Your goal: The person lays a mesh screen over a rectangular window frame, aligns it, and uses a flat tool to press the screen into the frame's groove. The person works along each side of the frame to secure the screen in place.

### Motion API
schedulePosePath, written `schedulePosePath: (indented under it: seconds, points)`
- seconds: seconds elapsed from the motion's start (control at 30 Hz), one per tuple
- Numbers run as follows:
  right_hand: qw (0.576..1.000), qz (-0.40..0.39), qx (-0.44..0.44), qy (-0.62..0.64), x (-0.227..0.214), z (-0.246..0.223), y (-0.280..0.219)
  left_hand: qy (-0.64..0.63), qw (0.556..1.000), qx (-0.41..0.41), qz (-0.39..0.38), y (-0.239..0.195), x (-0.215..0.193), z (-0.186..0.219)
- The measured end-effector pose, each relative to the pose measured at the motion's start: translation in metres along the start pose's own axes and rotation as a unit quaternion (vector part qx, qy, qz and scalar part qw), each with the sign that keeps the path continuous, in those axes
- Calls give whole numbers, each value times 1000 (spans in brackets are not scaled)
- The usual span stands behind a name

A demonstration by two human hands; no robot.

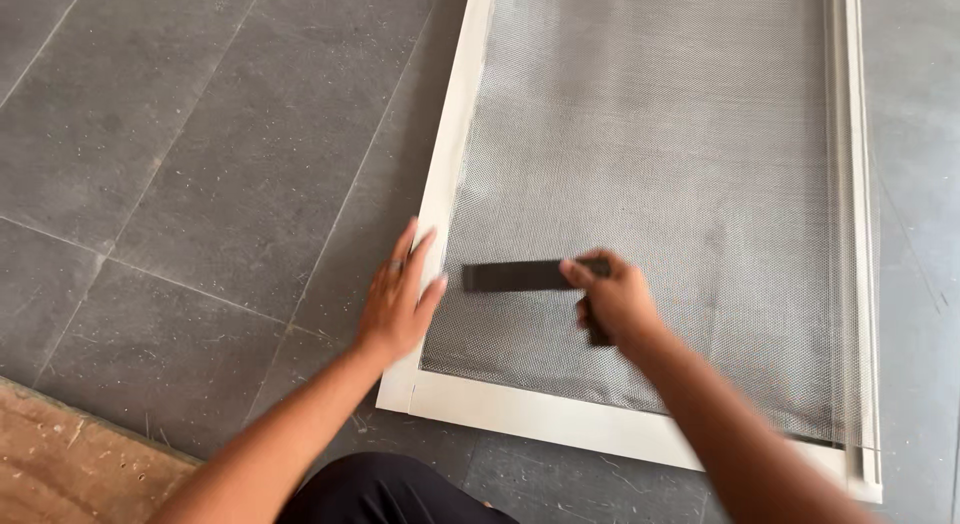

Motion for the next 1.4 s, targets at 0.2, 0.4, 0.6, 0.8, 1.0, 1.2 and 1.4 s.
schedulePosePath:
  seconds: [0.2, 0.4, 0.6, 0.8, 1.0, 1.2, 1.4]
  points:
    - [960, 33, 53, 274, 58, 40, -34, 23, 999, -37, -8, 56, 21, -19]
    - [991, 40, -105, 74, 91, -36, -95, 39, 999, -21, 4, 55, 29, -28]
    - [982, -63, -1, 178, 51, -36, -56, 31, 999, -17, 8, 55, 24, -27]
    - [995, -8, 0, 104, 82, 11, -80, 9, 1000, -22, 12, 56, 27, -27]
    - [997, 11, -27, 77, 79, -30, -78, 4, 1000, -27, 13, 54, 27, -28]
    - [986, -22, -27, 165, 34, -29, -2, 54, 997, -61, 7, 77, 25, -34]
    - [969, -22, -13, 244, 38, -30, 23, 87, 990, -108, 7, 119, 24, -27]
Point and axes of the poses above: each hand's wrist, its own y-axis towards the middle knuckle, its own x-axis out of the palm, z = x × y, the point moved 1 cm from there along y, towards the middle knuckle, and after that the axes turned 3 degrees about -x, right-handed, at the moved point
